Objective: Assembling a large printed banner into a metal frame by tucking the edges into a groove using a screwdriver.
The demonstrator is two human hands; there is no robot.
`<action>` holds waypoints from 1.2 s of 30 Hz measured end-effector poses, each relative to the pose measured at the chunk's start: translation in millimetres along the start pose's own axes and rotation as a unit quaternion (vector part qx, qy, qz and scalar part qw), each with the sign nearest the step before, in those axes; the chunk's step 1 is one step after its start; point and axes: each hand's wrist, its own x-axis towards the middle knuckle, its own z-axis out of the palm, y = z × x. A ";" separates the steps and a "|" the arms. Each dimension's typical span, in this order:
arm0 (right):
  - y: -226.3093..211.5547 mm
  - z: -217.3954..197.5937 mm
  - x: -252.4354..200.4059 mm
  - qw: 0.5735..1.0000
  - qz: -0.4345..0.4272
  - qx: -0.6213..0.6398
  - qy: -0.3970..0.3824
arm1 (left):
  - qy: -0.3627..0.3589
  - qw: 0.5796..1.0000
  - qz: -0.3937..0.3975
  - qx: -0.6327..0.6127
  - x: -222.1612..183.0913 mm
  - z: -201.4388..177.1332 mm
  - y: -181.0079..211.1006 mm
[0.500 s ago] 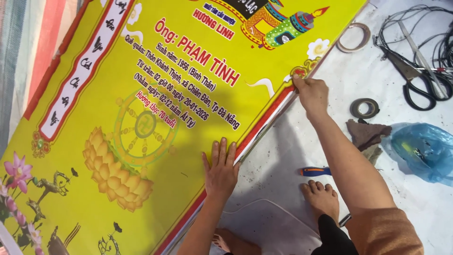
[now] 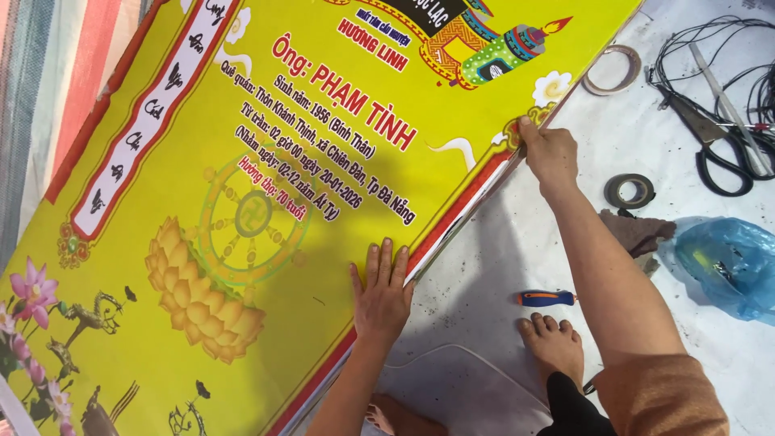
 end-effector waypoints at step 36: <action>-19.7 -31.2 52.2 0.985 -0.026 -0.160 0.056 | 0.009 0.998 -0.025 -0.061 6.8 -17.4 3.8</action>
